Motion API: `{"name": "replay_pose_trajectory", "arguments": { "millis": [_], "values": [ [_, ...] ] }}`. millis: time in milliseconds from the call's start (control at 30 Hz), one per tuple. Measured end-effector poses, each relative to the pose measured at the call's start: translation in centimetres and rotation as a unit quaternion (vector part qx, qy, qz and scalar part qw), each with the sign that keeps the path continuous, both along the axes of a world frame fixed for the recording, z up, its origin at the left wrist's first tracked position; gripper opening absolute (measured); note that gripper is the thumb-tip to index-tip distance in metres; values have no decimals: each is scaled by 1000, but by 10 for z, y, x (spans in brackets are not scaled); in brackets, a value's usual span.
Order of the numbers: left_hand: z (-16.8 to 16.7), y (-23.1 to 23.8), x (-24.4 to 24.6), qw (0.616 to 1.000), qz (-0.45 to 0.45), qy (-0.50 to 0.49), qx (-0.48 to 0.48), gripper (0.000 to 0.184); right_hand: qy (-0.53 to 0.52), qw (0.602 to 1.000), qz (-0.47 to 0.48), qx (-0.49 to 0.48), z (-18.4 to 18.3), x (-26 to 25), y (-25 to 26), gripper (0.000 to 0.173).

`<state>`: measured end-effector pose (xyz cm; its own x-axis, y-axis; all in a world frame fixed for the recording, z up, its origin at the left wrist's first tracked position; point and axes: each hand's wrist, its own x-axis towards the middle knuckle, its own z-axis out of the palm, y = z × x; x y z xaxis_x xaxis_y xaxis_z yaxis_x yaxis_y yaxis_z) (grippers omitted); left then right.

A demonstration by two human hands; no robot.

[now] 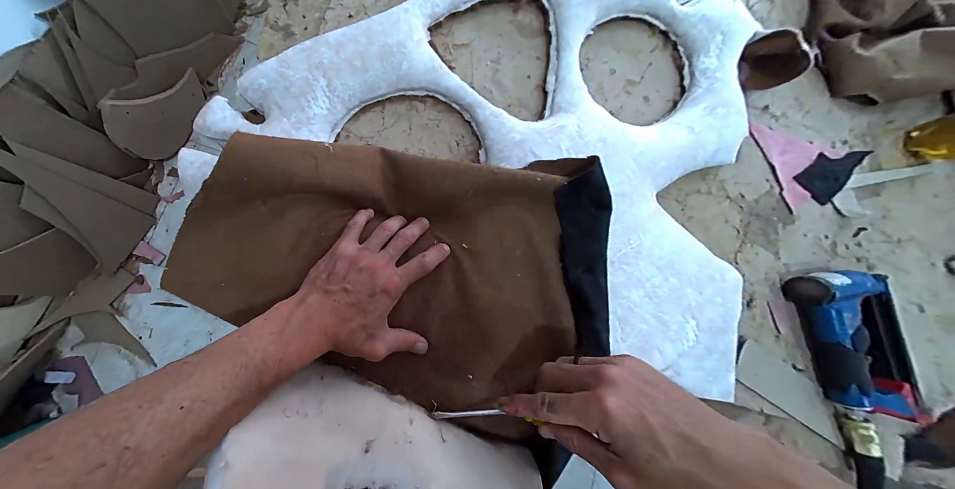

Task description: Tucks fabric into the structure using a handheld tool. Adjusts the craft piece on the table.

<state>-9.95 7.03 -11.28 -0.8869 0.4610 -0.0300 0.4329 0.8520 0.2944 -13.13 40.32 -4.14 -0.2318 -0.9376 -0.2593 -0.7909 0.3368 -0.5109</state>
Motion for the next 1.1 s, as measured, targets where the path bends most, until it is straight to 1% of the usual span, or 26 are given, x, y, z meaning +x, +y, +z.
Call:
{"name": "replay_pose_trajectory", "arguments": {
  "millis": [33, 100, 167, 200, 233, 300, 367, 467, 533, 667, 767, 833, 900, 967, 1033, 1100],
  "values": [
    [1, 1, 1, 1000, 5, 0, 3, 108, 17, 1000, 6, -2, 1, 2, 1, 33],
    [7, 8, 6, 1000, 10, -9, 19, 110, 83, 996, 8, -11, 2, 8, 2, 37],
    [13, 21, 11, 999, -18, -10, 34, 116, 146, 989, -18, -19, -1, 11, 4, 41],
    [13, 27, 12, 998, -45, -15, 29, 118, 159, 986, -33, -20, -3, 13, 5, 42],
    [11, 32, 13, 997, -69, -20, 21, 118, 156, 986, -46, -19, -4, 14, 7, 43],
    [3, 34, 10, 995, -95, -17, -1, 117, 106, 992, -66, -11, -2, 10, 12, 39],
    [1, 34, 8, 995, -98, -15, -15, 111, 69, 995, -69, -10, 2, 2, 22, 37],
    [1, 34, 9, 996, -91, -6, -16, 107, 47, 996, -76, -23, 11, 6, 24, 35],
    [0, 34, 9, 995, -94, -5, -17, 104, 59, 996, -64, -26, 12, 15, 16, 35],
    [-1, 32, 9, 995, -101, 6, -15, 103, 112, 992, -49, -14, 1, 23, 3, 39],
    [3, 27, 3, 993, -115, -7, -14, 103, 97, 995, -39, -1, 2, 21, 6, 38],
    [9, 20, -5, 990, -137, -38, -5, 96, 67, 997, -42, 6, 11, 18, 15, 35],
    [16, 16, -11, 986, -151, -70, -5, 92, 56, 995, -84, 6, 20, 17, 26, 31],
    [17, 15, -13, 985, -157, -70, -14, 99, 44, 984, -169, 17, 26, 22, 35, 30],
    [12, 18, -8, 988, -143, -51, -20, 107, 6, 961, -275, 41, 31, 33, 38, 29],
    [5, 26, -1, 992, -120, -28, -12, 115, -53, 925, -372, 50, 36, 50, 36, 29]
  ]
}}
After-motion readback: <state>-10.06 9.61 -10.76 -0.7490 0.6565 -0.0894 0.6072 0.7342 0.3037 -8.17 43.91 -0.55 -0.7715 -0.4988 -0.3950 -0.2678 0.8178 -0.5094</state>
